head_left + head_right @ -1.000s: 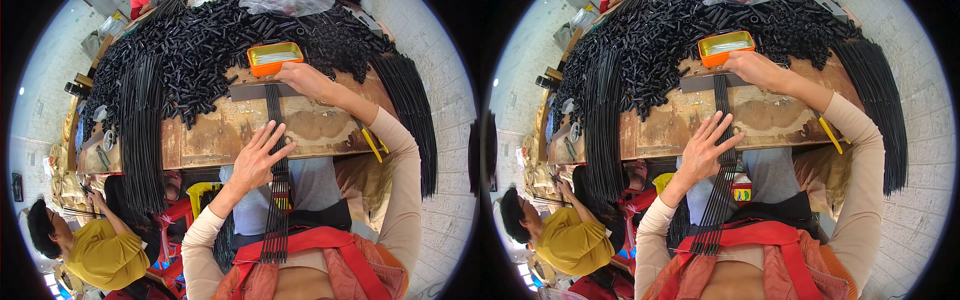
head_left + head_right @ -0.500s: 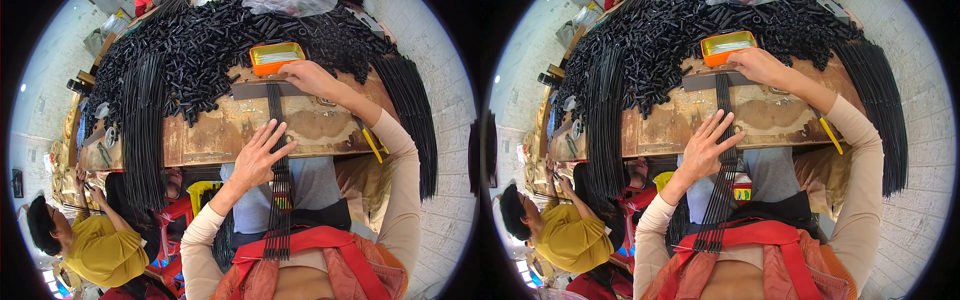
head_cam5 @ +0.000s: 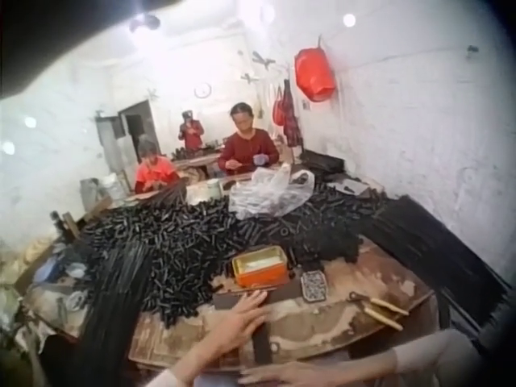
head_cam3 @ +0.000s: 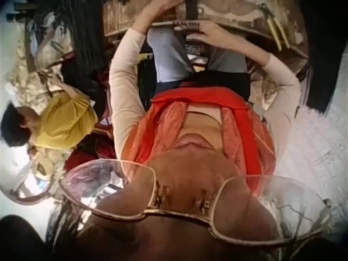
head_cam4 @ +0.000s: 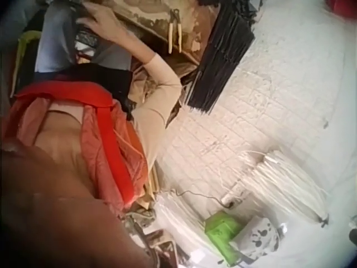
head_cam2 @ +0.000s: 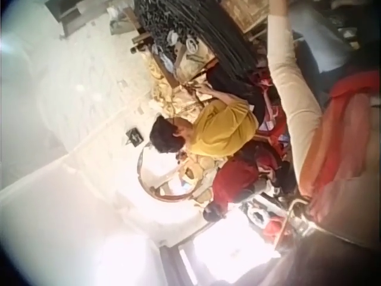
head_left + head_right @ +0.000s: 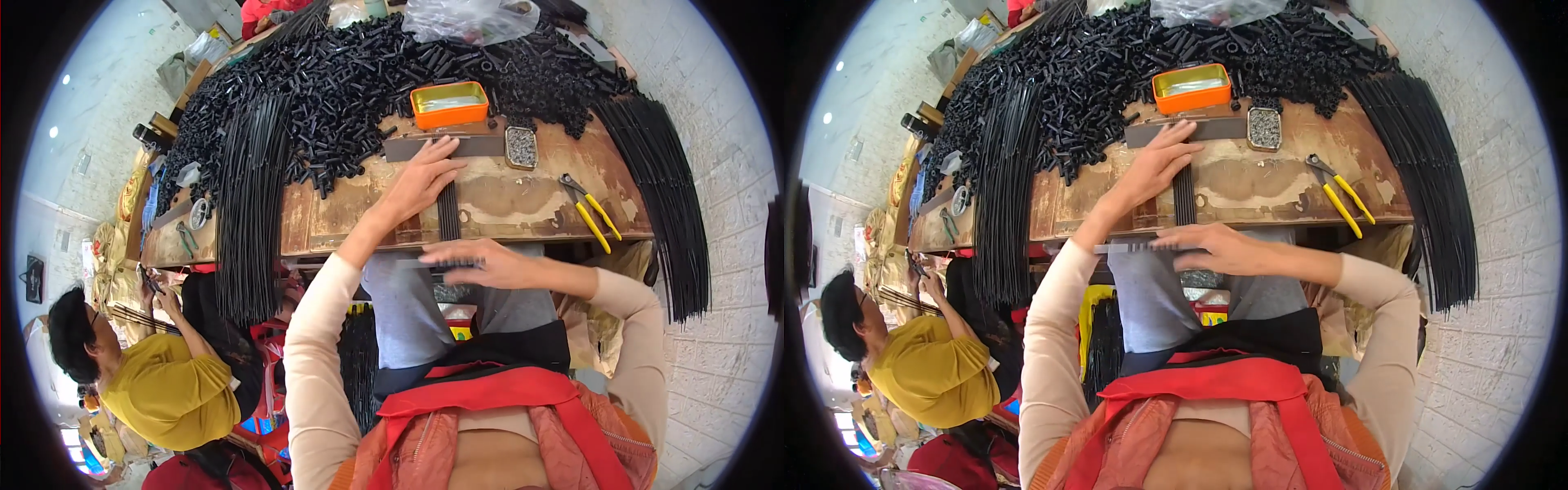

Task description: Assembling black plastic hair accessories by manually sliding components onto a base and trimming them with pliers.

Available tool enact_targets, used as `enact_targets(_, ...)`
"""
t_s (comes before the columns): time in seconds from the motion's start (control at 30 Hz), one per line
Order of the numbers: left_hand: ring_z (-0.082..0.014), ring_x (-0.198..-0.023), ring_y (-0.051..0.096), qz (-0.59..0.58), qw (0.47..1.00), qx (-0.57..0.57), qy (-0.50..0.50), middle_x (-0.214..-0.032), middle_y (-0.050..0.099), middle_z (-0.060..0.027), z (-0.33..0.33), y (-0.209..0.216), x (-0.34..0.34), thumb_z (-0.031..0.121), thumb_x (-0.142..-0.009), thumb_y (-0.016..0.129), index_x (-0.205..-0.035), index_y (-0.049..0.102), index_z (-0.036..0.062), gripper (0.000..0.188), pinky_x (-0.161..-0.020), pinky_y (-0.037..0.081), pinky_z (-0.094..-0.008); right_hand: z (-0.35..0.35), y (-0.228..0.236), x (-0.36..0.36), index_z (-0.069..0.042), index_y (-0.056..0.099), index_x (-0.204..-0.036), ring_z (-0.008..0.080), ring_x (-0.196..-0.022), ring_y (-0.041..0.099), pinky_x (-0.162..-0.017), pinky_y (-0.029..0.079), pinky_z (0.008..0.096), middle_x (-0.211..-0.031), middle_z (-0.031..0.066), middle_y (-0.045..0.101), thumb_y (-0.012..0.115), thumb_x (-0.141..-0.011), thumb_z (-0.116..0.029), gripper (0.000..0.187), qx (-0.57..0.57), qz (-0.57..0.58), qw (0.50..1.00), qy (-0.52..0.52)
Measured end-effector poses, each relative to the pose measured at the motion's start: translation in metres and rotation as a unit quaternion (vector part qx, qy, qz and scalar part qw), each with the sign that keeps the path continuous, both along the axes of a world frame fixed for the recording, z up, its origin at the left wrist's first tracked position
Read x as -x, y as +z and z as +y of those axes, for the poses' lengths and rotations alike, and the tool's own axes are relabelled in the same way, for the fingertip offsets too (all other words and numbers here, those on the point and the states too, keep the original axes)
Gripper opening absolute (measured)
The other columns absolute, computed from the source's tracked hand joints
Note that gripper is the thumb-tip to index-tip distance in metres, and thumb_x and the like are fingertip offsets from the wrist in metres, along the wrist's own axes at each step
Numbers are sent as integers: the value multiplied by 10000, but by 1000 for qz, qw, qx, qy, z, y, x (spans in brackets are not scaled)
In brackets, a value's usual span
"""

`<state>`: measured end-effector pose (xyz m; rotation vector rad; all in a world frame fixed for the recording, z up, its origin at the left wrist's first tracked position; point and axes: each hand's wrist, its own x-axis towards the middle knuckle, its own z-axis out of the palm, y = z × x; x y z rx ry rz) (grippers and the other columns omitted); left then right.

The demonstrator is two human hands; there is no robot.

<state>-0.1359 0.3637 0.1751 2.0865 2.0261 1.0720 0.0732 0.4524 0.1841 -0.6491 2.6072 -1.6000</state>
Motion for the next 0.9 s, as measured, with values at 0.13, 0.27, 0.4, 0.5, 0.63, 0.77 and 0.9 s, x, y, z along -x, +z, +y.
enact_targets(0.13,-349,-1391,324,-64,996,-57,-6,-1402,479,-188,14,-10,-2,202,-975,452,-944,614,29,239,-1173,194,-455,6,44,-7,-95,692,-1051,186,-899,676,-806,508,330,-968,67,706,615,-930,-238,203,-15,-15,997,-69)
enact_targets(0.27,-217,-967,613,-506,858,-32,81,-1021,661,-121,-5,-1,-34,423,-1033,284,-960,624,-19,562,-928,450,-345,22,170,6,-57,664,-979,112,-854,611,-805,483,288,-931,16,665,528,-983,-279,260,10,2,993,-116)
enact_targets(0.4,-211,-882,629,-623,768,58,-133,-928,643,-131,-41,68,-133,557,-1006,246,-1086,552,-16,655,-878,488,-356,35,257,11,-42,591,-918,89,-565,438,-537,359,250,-644,-25,427,415,-1037,-320,349,144,58,975,-158)
enact_targets(0.5,-161,-754,609,-566,806,44,-166,-805,603,-79,-61,83,-187,290,-1036,418,-1022,531,5,307,-737,497,-311,35,275,-7,-3,612,-989,136,-724,567,-687,458,277,-728,19,548,497,-1003,-320,338,60,37,986,-154)
enact_targets(0.63,-124,-592,543,-440,896,-50,18,-657,537,-18,-69,95,-186,229,-1027,444,-816,513,28,300,-578,463,-272,24,291,-44,47,540,-1180,220,-963,595,-880,488,335,-1005,134,613,654,-904,-353,500,-163,60,928,-329)
enact_targets(0.77,-280,-554,574,-182,944,-69,265,-644,564,-131,-79,117,-158,184,-984,498,-1002,499,-2,186,-509,421,-413,10,246,-49,66,403,-1309,374,-1210,459,-1061,365,407,-1266,223,488,696,-815,-361,716,-644,544,457,-282)
enact_targets(0.9,-329,-910,618,328,864,-95,370,-900,594,-139,-68,153,-172,92,-861,536,-945,518,56,93,-796,494,-442,6,200,-27,37,568,-1006,376,-935,616,-891,468,455,-900,180,642,574,-902,-297,350,-573,358,712,-192)
